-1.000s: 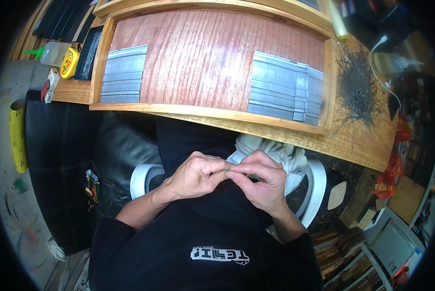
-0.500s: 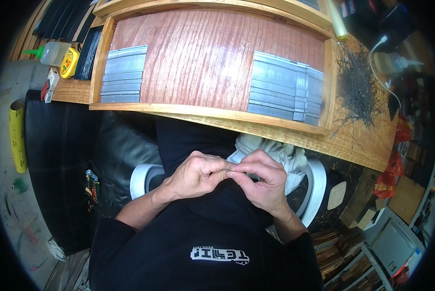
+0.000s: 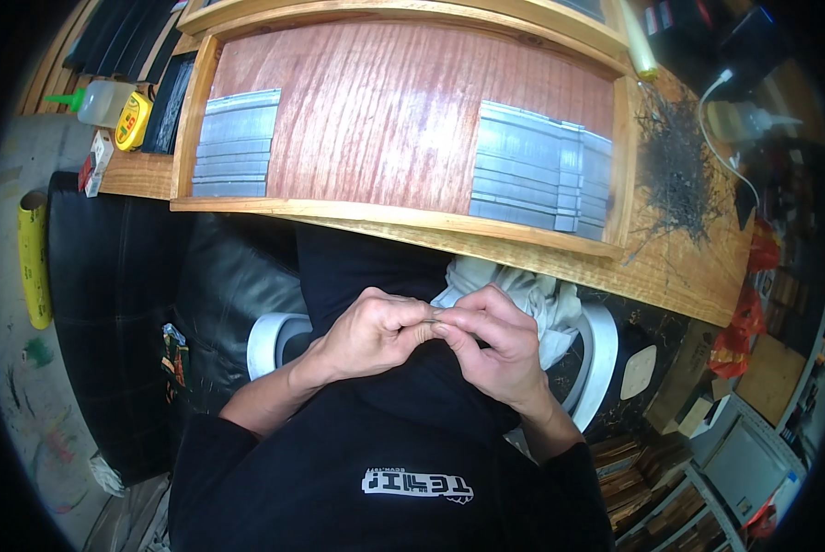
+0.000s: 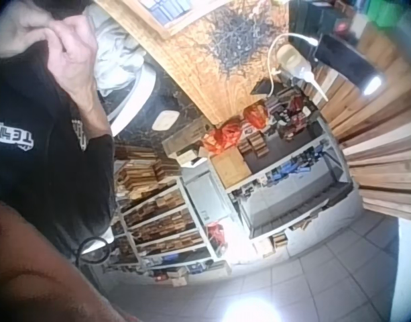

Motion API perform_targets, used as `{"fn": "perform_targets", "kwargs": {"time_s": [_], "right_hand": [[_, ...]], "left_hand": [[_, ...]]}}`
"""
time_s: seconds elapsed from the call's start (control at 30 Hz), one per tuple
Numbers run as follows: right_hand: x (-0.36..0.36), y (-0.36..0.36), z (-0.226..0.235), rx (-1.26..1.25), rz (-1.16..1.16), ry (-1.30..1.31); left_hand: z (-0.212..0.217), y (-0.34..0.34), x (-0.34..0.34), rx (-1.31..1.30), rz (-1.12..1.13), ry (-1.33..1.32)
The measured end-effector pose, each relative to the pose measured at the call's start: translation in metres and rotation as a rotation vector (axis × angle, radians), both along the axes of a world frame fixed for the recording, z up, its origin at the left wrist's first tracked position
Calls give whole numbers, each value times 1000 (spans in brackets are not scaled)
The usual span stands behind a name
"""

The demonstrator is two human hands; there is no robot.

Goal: The person assembles small rectangular metal pieces by hand, aligning and joining them into a stack. They repeatedly pick up pieces from a wooden tray, fit them together, and place the assembled stack back into the tray.

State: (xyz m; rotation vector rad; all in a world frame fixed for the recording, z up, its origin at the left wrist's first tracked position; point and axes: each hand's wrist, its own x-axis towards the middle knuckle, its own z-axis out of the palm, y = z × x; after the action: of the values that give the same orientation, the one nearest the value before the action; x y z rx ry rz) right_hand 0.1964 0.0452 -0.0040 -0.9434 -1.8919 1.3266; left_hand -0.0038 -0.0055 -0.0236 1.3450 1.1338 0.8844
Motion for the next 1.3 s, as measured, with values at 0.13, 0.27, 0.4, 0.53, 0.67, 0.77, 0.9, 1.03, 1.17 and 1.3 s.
{"fn": "perform_targets", "kwargs": {"time_s": [0.13, 0.27, 0.4, 0.53, 0.67, 0.77, 0.9, 1.03, 1.17, 1.3], "right_hand": [[-1, -1, 0, 37, -8, 14], [-1, -2, 0, 53, -36, 21], [10, 8, 16, 101, -104, -32], [56, 43, 91, 430, -296, -135], [87, 98, 131, 510, -562, -483], [104, 112, 134, 471, -591, -439], [99, 94, 146, 456, -500, -402], [43, 63, 119, 223, -76, -147], [10, 63, 87, 335, 10, 17], [0, 71, 70, 425, 56, 139]], "left_hand": [[5, 1, -1, -20, -1, 3], [7, 0, 0, -49, 22, -7], [7, 4, 8, 106, 147, -44], [19, 10, 6, 296, 226, -12], [25, 26, 13, 416, 138, 19], [36, 34, 15, 434, 121, 57], [49, 39, 16, 316, 118, 40], [67, 50, 18, 301, 52, 11], [73, 64, 15, 482, 94, 68], [63, 70, 11, 549, 84, 113]]}}
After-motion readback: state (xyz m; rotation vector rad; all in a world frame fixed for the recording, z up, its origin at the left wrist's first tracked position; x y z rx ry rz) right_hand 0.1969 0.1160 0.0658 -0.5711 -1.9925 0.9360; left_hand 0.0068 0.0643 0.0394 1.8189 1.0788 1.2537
